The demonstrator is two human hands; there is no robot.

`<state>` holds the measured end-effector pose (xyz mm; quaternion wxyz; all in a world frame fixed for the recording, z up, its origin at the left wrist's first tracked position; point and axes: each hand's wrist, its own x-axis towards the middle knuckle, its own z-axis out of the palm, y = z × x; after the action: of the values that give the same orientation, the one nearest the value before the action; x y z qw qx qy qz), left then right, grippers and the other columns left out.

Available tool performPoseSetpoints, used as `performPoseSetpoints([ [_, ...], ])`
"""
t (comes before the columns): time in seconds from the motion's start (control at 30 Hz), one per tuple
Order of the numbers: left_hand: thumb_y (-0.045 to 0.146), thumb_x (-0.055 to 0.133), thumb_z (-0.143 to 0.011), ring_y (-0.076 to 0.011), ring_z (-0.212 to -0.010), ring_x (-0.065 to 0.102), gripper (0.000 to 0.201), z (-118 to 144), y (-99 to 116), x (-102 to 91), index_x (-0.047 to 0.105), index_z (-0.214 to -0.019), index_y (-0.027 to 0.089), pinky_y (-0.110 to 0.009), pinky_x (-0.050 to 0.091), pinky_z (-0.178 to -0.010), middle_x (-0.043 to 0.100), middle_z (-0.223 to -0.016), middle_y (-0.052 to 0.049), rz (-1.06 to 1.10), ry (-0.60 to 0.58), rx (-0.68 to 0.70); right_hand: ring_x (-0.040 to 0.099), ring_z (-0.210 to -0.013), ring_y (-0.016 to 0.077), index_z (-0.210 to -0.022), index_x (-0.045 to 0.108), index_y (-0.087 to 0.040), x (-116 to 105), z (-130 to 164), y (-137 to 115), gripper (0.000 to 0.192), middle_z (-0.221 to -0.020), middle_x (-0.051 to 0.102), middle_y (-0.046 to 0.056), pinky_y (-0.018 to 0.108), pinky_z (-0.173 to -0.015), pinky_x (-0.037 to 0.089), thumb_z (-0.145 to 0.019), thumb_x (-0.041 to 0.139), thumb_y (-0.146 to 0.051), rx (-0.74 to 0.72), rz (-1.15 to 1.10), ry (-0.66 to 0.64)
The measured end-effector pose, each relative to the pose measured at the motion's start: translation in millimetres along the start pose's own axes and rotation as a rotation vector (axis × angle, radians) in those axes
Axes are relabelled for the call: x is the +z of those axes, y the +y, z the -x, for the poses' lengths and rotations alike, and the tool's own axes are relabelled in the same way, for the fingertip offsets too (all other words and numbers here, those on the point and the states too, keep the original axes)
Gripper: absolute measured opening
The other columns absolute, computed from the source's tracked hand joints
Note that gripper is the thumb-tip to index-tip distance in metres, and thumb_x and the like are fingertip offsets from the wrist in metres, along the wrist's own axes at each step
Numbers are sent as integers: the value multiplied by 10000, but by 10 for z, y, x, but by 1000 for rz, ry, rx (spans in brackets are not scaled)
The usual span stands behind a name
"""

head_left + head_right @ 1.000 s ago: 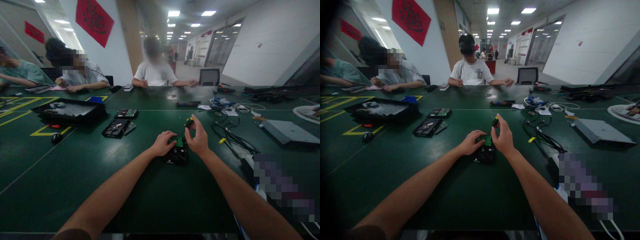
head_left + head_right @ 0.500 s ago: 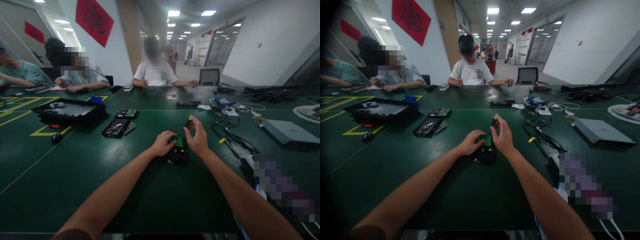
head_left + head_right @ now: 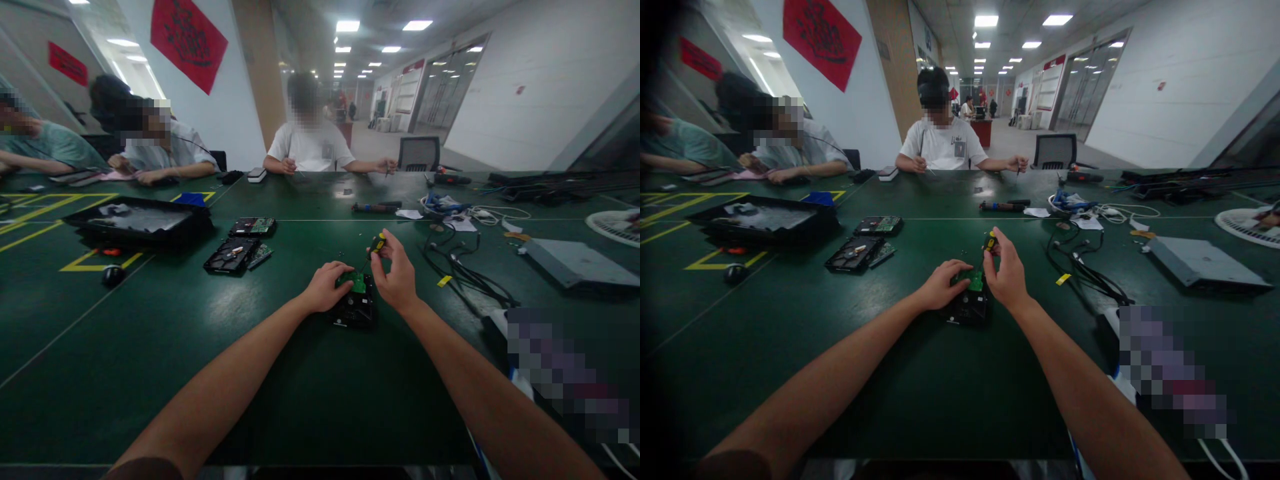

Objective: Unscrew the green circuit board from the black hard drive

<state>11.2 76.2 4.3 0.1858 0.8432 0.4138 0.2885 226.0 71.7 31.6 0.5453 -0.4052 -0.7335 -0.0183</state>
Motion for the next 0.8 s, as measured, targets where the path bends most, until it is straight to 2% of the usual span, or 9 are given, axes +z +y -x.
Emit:
performPoseSetpoints([
  [0.2, 352, 618, -952, -284, -1230, 577, 420, -1, -15, 14, 617, -1360, 256, -482, 452, -1085, 639, -1328, -85, -1, 2, 3, 680, -946, 234, -1504, 424, -294, -12, -4, -10, 611, -1261, 620, 108, 448, -839, 636, -939, 658, -284, -34, 29, 13],
  [0.37, 356, 621, -950, -284, -1229, 578, 424, -1, -18, 11, 614, -1364, 262, -483, 451, -1087, 639, -1330, -82, 5, -4, -5, 684, -970, 239, -1549, 352, -285, -6, -8, -11, 645, -1304, 606, 121, 460, -856, 633, -956, 605, -250, -32, 18, 5],
  [0.57, 355, 608, -957, -287, -1237, 571, 427, 4, -12, -2, 606, -1373, 263, -489, 446, -1090, 631, -1345, -86, 2, -13, -2, 662, -915, 239, -1517, 405, -284, -28, -19, -26, 632, -1238, 610, 112, 481, -827, 632, -937, 654, -293, -39, 69, 11],
  [0.7, 357, 603, -961, -285, -1236, 572, 415, 5, -3, -7, 612, -1365, 260, -490, 449, -1087, 634, -1337, -86, 3, -10, -3, 663, -948, 248, -1556, 347, -290, -37, -21, -45, 635, -1273, 599, 124, 500, -862, 626, -967, 581, -266, -41, 45, -16],
  [0.8, 352, 612, -956, -288, -1235, 574, 419, 2, -6, -4, 612, -1366, 264, -496, 451, -1085, 635, -1337, -88, -1, -12, -4, 662, -895, 237, -1549, 354, -284, -29, -17, -35, 639, -1257, 596, 126, 493, -828, 635, -959, 598, -285, -22, 41, -5],
])
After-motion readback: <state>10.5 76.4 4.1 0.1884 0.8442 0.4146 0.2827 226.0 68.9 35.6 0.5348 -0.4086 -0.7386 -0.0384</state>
